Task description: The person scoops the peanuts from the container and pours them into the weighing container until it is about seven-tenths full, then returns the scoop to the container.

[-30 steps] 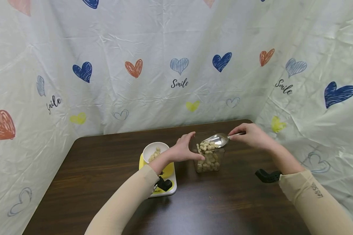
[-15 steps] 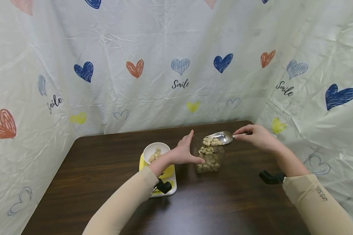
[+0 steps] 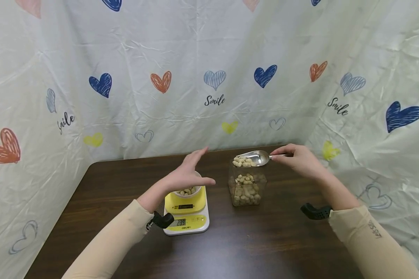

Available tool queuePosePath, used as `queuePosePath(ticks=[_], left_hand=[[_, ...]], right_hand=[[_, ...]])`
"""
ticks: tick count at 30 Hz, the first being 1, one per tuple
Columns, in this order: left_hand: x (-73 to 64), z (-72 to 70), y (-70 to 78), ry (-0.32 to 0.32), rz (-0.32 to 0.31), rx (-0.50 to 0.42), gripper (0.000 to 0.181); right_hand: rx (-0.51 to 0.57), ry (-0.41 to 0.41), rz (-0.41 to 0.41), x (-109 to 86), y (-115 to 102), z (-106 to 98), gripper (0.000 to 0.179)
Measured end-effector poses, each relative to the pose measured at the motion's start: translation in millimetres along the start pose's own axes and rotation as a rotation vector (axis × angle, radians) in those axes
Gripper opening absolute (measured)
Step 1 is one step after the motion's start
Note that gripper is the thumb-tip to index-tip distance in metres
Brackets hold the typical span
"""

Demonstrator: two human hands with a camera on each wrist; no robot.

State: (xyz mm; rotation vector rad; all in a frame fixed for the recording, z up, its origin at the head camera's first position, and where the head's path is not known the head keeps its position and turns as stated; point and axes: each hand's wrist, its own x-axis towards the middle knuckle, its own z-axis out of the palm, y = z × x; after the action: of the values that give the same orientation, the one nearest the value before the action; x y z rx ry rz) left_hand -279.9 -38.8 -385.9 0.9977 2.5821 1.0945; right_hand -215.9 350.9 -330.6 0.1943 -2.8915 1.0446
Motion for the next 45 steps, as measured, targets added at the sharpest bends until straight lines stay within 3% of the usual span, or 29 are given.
queuePosePath(ticks=[8, 15, 29, 38, 45], left_hand=[[-40.9, -30.3, -36.1, 0.041, -0.088, -0.026, 0.112], [-61.6, -33.9, -65.0, 0.046, -0.11, 0.033, 0.116], [-66.7, -10.9, -92.2, 0.013, -0.151, -0.028, 0.122], [-66.0, -2.3, -99.4, 0.003, -0.178, -0.056, 0.122], [-65.6, -1.3, -101.9, 0.009, -0.19, -0.059, 0.118]], right_hand=[[0.069, -0.03, -0.019, 12.8, -17.3, 25.2, 0.038], [0.123, -0.063, -0.028, 27.0, -33.3, 45.5, 0.037], [0.153, -0.104, -0.09, 46.9, -62.2, 81.4, 0.024], [0.091, -0.124, -0.159, 60.4, -71.3, 102.7, 0.018], [0.062, -0.142, -0.154, 63.1, -80.5, 113.9, 0.016]])
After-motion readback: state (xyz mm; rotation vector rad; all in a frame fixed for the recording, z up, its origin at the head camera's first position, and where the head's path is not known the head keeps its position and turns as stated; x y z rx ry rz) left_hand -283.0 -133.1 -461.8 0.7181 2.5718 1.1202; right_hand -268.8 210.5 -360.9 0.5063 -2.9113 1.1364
